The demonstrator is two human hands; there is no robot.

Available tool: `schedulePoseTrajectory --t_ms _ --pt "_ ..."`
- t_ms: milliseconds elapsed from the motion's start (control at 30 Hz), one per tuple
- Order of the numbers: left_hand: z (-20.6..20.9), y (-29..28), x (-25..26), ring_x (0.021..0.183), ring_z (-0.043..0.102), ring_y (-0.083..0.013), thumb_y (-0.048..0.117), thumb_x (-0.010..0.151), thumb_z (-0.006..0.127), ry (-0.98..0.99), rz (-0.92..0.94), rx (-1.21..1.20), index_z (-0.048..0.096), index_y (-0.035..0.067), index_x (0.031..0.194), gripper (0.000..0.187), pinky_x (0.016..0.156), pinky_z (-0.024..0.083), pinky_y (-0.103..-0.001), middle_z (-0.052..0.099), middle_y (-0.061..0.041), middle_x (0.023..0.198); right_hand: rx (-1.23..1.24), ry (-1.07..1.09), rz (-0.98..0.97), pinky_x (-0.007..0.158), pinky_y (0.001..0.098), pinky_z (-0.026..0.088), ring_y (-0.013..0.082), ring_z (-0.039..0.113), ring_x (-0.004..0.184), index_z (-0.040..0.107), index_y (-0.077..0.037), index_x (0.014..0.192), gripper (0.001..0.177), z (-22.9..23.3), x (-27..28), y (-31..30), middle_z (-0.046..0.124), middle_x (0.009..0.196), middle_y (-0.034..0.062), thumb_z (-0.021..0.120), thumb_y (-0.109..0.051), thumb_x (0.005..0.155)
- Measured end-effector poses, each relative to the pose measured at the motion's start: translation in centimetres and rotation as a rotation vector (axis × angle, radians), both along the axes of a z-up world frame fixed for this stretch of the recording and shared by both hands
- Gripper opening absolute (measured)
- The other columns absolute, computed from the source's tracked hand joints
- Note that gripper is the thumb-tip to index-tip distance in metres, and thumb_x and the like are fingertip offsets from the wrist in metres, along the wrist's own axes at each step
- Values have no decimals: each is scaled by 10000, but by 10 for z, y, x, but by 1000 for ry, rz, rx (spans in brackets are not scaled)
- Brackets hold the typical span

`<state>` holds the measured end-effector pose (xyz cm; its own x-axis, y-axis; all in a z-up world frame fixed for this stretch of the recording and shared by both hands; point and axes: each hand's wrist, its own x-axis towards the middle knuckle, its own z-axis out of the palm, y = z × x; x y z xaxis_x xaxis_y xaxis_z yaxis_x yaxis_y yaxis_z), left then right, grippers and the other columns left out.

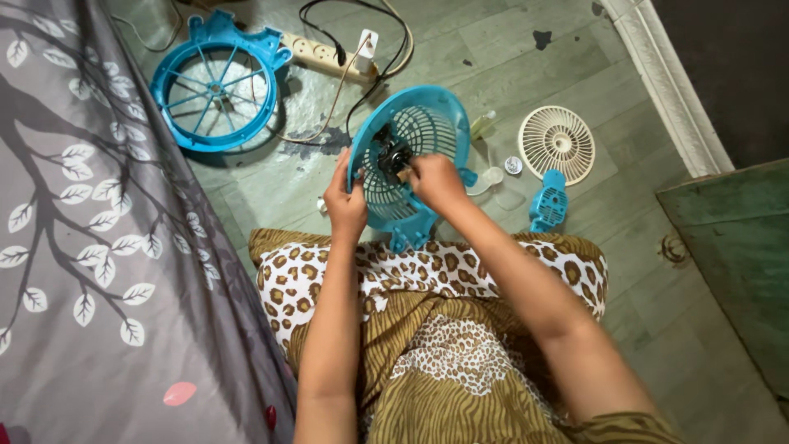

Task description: The person disassembles a small blue fan, applies oil to the motor, and reassembles the fan. They use a screwdriver to remove screws and a small bottle to apply oil to the motor.

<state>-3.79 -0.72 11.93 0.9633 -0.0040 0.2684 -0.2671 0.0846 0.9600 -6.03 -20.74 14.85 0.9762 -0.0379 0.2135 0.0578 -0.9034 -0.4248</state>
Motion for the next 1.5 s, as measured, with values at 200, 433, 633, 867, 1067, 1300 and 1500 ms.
schedulePoseTrajectory --t_ms 200,433,633,867,1067,1300,1500 --pt "4 -1 0 1434 533 -292 -16 985 596 3 -11 -9 630 -13 1338 355 1199 366 -374 646 -194 1419 -255 -203 202 727 498 518 389 655 797 698 -42 801 67 6 -2 -3 671 773 167 678 -105 787" --pt "2 -3 0 1446 506 -297 -6 998 612 8 -11 1 624 -16 1347 349 1192 359 -371 629 -203 1432 463 270 -243 657 470 541 375 703 706 727 -22 802 220 -34 12 -9 714 751 207 584 -155 901" --pt "0 -3 0 1436 527 -294 -4 994 600 -7 -6 -8 623 -17 1348 355 1202 361 -374 639 -192 1428 -4 -85 -34 700 456 518 367 659 767 727 -41 837 126 -14 -2 -2 690 778 173 668 -152 842" --pt "3 -3 -2 1441 528 -301 -2 995 602 -21 0 14 627 -11 1352 359 1206 365 -379 644 -184 1428 -280 -259 190 769 468 509 354 633 865 657 -40 842 70 -4 -7 -3 669 841 142 663 -110 850" --pt "7 -3 -4 1452 510 -306 0 1000 598 -12 -14 -2 623 -7 1365 366 1208 355 -386 635 -186 1438 529 279 -367 661 410 541 308 724 696 697 -41 793 160 -44 12 -10 709 714 137 636 -165 873" --pt "4 -2 -3 1450 509 -290 -1 1008 592 19 -22 -26 615 -12 1370 363 1210 347 -379 633 -189 1440 -29 -74 -26 687 453 516 368 659 773 679 -26 827 88 -27 3 -5 678 789 166 666 -113 829" --pt "1 -4 -1 1455 522 -293 -1 1016 598 -35 -26 -24 629 -17 1344 329 1229 347 -381 647 -185 1435 -375 -307 270 750 455 497 340 613 837 634 -54 861 79 -8 -3 -9 631 829 125 676 -90 805"
